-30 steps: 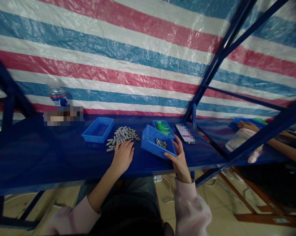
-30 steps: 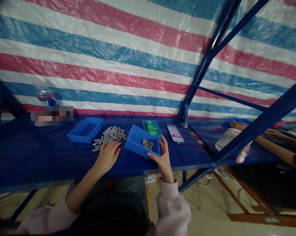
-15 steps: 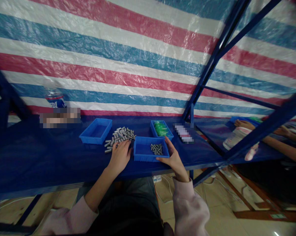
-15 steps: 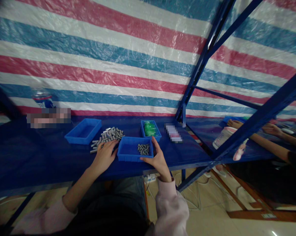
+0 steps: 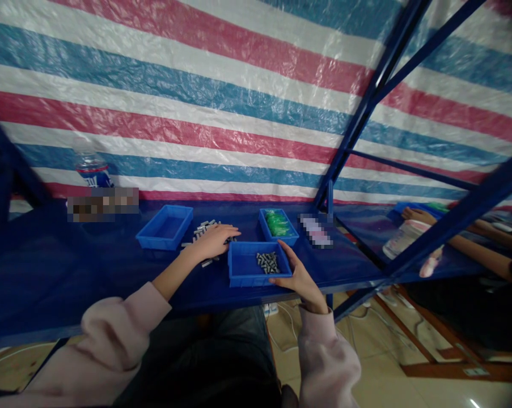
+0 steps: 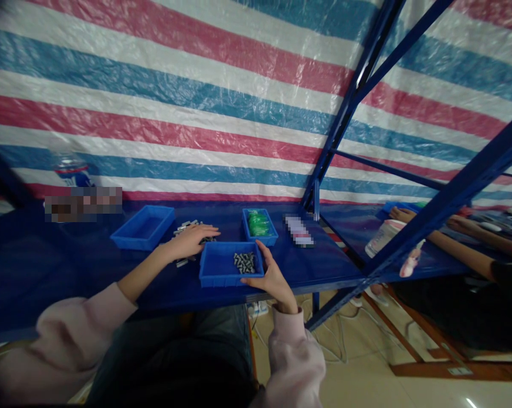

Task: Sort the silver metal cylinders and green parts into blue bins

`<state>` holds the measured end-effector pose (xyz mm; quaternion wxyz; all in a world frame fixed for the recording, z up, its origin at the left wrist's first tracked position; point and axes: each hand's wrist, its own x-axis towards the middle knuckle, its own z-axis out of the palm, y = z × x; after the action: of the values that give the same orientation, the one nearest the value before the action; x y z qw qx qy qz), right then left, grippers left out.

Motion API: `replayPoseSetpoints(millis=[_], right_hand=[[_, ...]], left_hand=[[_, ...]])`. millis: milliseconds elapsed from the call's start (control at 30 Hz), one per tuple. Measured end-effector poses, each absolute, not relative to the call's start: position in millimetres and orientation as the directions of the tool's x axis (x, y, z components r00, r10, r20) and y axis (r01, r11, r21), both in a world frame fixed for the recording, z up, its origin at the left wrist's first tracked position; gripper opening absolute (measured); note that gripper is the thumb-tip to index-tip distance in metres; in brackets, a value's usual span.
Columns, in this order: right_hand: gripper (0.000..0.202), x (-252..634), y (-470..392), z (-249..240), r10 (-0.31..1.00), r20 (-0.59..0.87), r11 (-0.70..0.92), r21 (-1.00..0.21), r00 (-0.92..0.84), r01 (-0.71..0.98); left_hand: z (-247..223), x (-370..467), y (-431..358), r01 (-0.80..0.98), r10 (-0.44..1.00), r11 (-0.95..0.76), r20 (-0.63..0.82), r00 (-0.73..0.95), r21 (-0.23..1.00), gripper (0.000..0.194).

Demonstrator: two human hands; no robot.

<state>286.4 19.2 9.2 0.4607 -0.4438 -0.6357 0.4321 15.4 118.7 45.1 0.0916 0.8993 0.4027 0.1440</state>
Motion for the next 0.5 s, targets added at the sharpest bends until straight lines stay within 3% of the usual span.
replayPoseSetpoints(millis=[100,500], right_hand=[[0.107,289.0,18.5,7.2,0.960,0.194,0.235,-0.950,-0.201,0.205],[0.106,291.9,18.5,6.0,0.944,0.222,0.286,-0.919,-0.246,0.270]], left_hand=[[35.0,19.7,130.5,0.634,0.700,-0.707,0.177,0.692,0.314,0.049],[17.7,31.5,136.1,0.485,0.656,-0.729,0.291,0.697,0.482,0.024]])
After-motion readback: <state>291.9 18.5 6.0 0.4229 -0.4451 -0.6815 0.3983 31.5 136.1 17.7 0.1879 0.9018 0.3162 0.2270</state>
